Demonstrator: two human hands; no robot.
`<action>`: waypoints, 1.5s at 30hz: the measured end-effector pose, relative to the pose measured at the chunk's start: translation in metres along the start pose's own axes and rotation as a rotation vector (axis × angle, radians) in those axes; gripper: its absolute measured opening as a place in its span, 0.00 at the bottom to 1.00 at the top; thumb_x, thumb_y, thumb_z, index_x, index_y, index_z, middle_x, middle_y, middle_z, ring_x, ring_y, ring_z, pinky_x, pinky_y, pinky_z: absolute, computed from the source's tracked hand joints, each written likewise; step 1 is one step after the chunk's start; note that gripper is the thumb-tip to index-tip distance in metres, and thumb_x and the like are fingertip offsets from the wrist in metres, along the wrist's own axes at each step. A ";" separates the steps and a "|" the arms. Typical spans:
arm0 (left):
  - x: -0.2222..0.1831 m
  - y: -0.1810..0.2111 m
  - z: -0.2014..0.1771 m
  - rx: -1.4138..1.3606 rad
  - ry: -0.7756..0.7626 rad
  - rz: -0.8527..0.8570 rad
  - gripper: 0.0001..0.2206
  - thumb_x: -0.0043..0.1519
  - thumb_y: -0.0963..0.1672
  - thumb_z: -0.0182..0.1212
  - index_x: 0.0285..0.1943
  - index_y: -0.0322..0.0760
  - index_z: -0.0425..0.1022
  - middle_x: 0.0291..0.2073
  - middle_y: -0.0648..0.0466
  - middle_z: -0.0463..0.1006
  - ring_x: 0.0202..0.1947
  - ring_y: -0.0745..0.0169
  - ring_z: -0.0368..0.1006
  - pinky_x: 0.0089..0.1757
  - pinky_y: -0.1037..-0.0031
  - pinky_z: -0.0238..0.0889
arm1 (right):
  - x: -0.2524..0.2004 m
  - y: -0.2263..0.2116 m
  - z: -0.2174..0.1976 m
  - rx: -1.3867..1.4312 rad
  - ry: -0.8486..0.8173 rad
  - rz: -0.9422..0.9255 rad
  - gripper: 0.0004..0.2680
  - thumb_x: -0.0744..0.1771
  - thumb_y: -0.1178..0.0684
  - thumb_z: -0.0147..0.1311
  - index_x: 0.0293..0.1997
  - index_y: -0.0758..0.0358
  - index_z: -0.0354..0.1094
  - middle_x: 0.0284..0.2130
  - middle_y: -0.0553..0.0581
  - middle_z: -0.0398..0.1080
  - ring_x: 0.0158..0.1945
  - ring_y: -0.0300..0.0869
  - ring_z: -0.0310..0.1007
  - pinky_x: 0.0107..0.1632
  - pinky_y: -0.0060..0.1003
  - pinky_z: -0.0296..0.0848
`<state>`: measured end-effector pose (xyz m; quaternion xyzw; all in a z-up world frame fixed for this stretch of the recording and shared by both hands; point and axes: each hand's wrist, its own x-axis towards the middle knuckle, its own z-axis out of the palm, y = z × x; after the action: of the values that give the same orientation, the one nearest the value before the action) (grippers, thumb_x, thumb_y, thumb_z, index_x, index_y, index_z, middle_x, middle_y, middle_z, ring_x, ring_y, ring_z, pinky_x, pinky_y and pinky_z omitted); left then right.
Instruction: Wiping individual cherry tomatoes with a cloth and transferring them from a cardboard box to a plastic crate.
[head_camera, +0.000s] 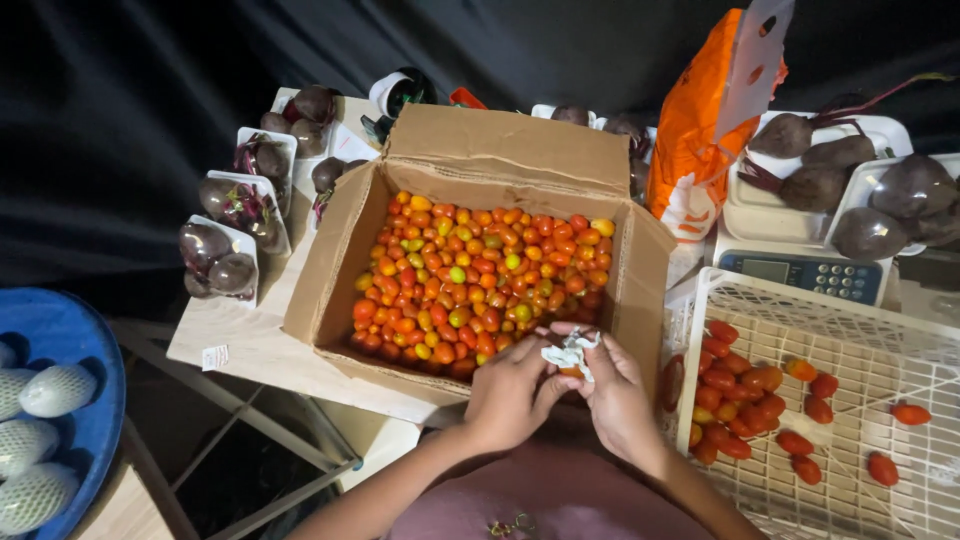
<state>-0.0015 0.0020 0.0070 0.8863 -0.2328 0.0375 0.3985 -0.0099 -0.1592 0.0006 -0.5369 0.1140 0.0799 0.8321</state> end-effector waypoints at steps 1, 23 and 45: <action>-0.001 0.000 0.000 0.025 -0.012 0.007 0.18 0.65 0.47 0.59 0.62 0.39 0.69 0.51 0.48 0.78 0.44 0.43 0.78 0.35 0.56 0.72 | 0.001 0.001 -0.002 0.111 -0.012 0.039 0.15 0.71 0.51 0.44 0.59 0.72 0.69 0.56 0.70 0.74 0.47 0.48 0.76 0.40 0.33 0.73; 0.002 -0.003 0.010 -0.904 0.064 -0.352 0.06 0.64 0.42 0.66 0.45 0.37 0.74 0.29 0.58 0.74 0.27 0.75 0.68 0.28 0.81 0.71 | -0.009 -0.008 0.007 -0.081 -0.017 -0.343 0.10 0.66 0.64 0.53 0.52 0.70 0.73 0.58 0.67 0.73 0.65 0.52 0.72 0.66 0.45 0.70; -0.010 -0.012 0.013 -1.261 -0.293 -0.852 0.21 0.72 0.57 0.40 0.48 0.39 0.68 0.28 0.53 0.72 0.25 0.67 0.69 0.26 0.80 0.59 | -0.009 0.003 -0.009 -0.823 -0.342 -0.862 0.18 0.70 0.64 0.45 0.71 0.67 0.54 0.70 0.68 0.56 0.73 0.56 0.58 0.72 0.47 0.63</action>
<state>-0.0066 0.0030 -0.0129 0.5009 0.1006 -0.3763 0.7729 -0.0204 -0.1660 -0.0026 -0.7912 -0.2881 -0.1410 0.5206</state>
